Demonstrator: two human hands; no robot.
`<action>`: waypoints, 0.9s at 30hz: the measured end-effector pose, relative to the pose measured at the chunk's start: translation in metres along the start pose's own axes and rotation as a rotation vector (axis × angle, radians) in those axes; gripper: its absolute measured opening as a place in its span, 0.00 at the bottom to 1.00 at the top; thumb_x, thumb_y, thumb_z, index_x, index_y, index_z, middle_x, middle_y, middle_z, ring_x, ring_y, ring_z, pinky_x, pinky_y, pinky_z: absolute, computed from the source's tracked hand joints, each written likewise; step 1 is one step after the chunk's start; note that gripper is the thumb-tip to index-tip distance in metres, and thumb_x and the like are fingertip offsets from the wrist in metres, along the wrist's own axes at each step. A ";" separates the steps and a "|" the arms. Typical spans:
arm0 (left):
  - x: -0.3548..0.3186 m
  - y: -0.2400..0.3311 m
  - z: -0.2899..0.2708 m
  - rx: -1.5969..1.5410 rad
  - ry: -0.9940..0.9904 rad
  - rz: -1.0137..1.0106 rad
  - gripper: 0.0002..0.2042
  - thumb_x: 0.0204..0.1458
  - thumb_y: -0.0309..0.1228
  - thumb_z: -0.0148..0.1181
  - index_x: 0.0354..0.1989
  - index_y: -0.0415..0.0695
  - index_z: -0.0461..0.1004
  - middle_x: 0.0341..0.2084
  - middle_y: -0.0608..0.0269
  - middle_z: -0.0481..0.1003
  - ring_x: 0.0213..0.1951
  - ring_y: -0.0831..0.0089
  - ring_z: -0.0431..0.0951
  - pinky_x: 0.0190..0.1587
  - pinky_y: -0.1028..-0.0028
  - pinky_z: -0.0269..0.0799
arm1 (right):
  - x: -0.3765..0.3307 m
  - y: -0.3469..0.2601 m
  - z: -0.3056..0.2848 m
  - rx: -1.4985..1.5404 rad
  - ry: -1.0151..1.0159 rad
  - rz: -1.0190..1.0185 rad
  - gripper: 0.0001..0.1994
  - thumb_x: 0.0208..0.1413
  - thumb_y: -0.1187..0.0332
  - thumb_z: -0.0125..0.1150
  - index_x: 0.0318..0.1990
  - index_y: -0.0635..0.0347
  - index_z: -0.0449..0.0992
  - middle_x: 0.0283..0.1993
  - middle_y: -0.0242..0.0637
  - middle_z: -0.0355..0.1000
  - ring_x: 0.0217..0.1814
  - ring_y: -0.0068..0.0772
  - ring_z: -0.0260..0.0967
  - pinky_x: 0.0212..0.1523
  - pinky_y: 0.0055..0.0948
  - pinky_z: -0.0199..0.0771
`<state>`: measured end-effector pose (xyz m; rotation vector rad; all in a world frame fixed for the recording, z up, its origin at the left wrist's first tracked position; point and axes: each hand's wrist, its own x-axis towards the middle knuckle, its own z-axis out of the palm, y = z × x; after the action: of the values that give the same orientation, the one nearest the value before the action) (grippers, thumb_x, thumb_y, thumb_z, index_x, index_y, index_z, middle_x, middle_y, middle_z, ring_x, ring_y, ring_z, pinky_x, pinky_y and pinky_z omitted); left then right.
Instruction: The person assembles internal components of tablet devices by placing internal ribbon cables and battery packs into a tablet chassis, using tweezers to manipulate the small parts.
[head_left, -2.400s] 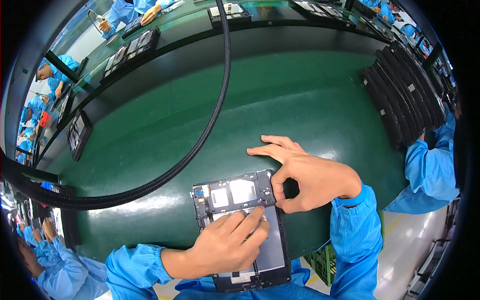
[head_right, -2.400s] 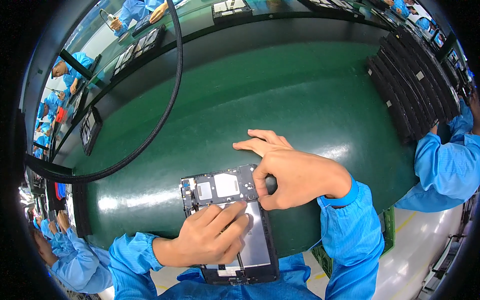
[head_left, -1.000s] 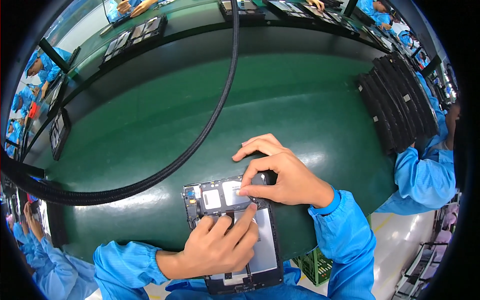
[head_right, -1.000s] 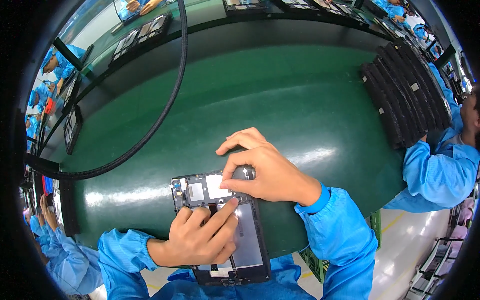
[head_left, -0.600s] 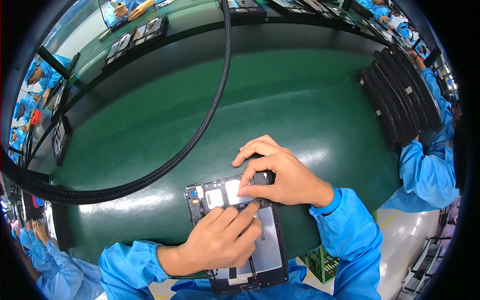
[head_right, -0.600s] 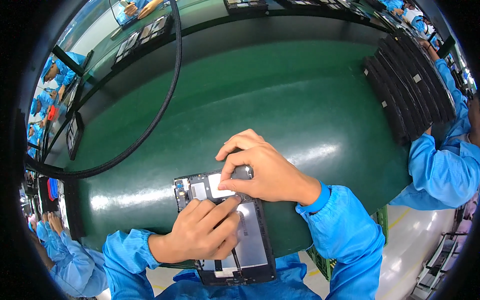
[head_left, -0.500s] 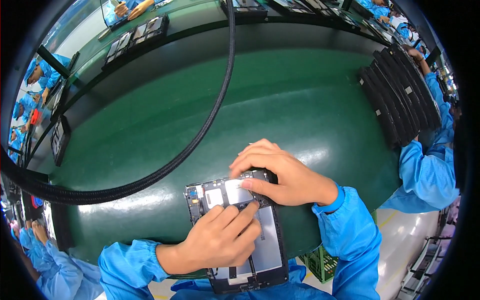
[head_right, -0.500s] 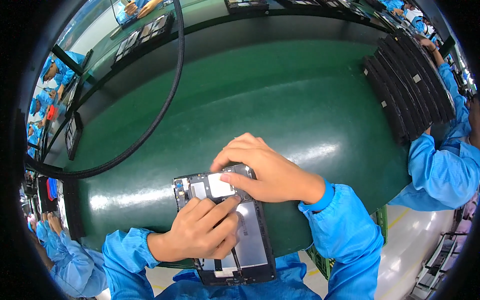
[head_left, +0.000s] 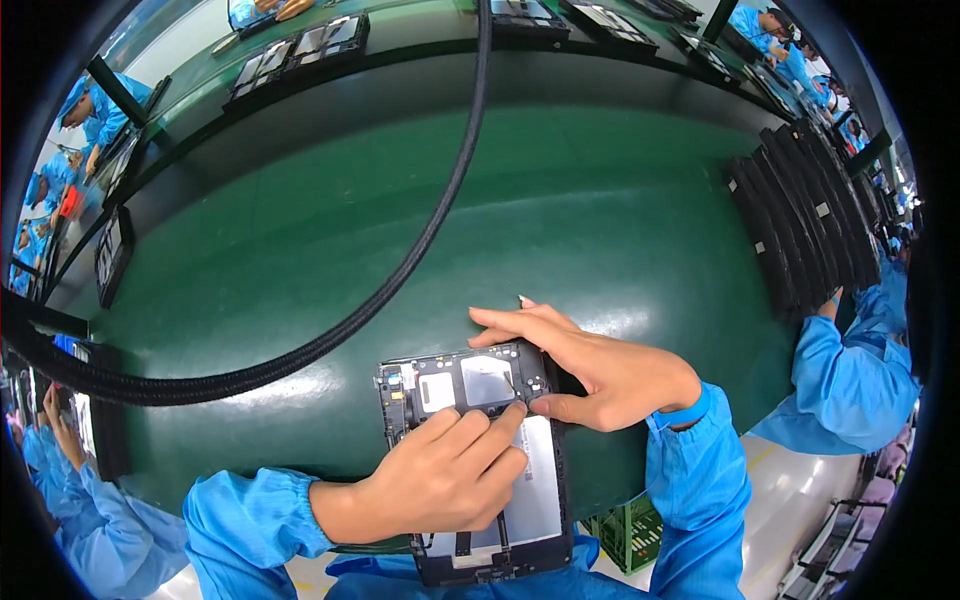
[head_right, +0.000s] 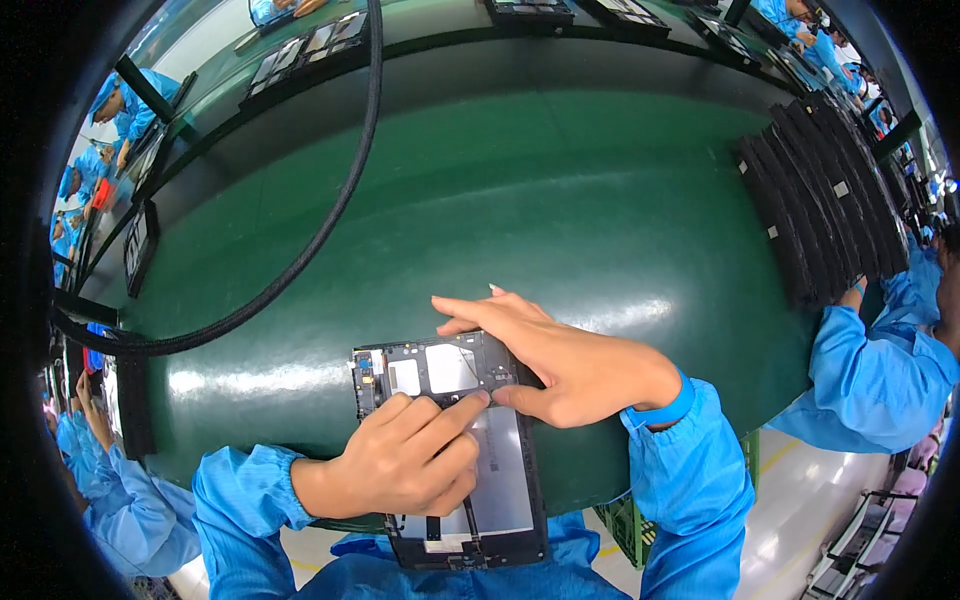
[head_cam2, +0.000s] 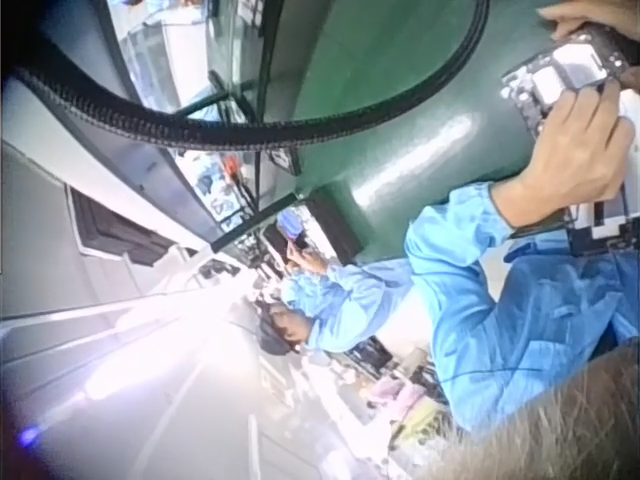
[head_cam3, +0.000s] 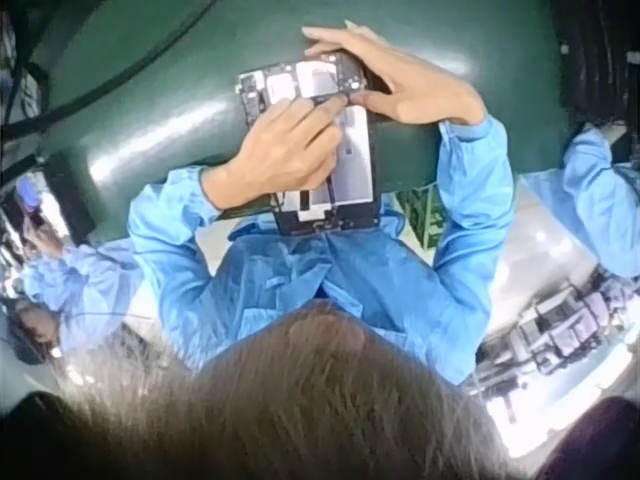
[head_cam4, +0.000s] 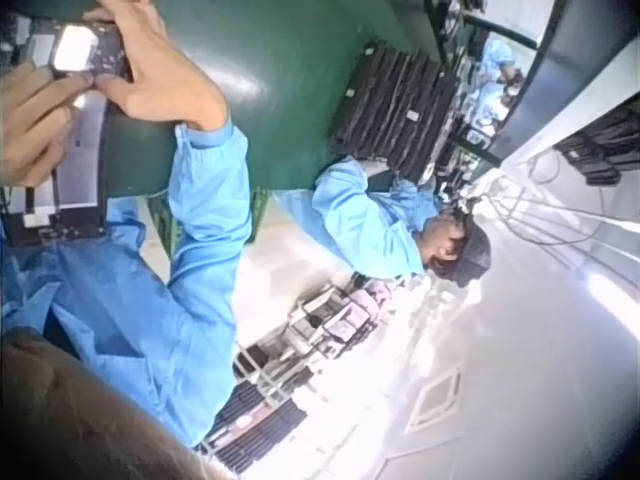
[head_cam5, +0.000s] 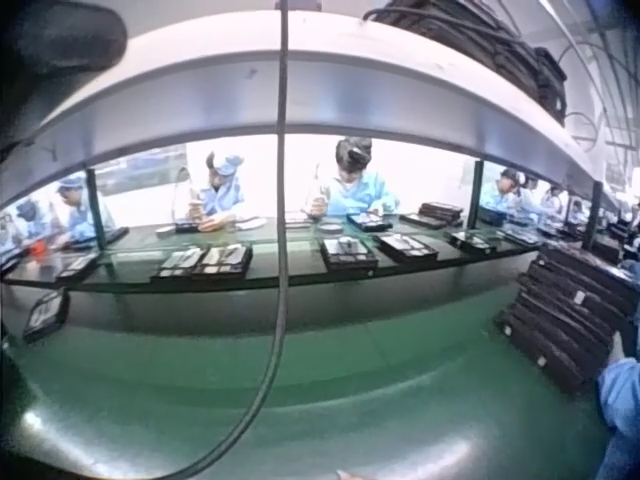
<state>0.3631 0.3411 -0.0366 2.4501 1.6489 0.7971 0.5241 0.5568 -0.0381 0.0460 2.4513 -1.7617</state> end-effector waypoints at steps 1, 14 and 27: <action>-0.001 0.000 0.000 -0.001 -0.001 0.002 0.11 0.46 0.32 0.69 0.32 0.41 0.74 0.53 0.45 0.84 0.34 0.67 0.72 0.38 0.68 0.67 | 0.000 0.000 0.000 -0.001 -0.003 -0.001 0.52 0.59 0.81 0.66 0.89 0.52 0.45 0.81 0.52 0.64 0.90 0.58 0.53 0.91 0.62 0.25; -0.005 0.001 0.000 -0.031 0.019 0.023 0.12 0.44 0.32 0.70 0.33 0.41 0.74 0.53 0.45 0.83 0.35 0.65 0.72 0.38 0.67 0.65 | -0.002 -0.003 0.007 -0.079 -0.047 0.011 0.45 0.56 0.80 0.59 0.83 0.59 0.52 0.79 0.54 0.59 0.91 0.61 0.45 0.90 0.66 0.21; -0.010 -0.003 0.009 -0.117 0.118 -0.014 0.11 0.41 0.28 0.70 0.32 0.40 0.76 0.51 0.49 0.84 0.36 0.62 0.74 0.37 0.64 0.69 | 0.005 -0.012 0.016 -0.134 0.045 0.000 0.39 0.58 0.81 0.57 0.80 0.59 0.59 0.74 0.53 0.62 0.81 0.65 0.57 0.90 0.64 0.28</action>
<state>0.3620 0.3354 -0.0490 2.3516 1.6051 1.0238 0.5192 0.5377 -0.0320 0.0738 2.5942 -1.6090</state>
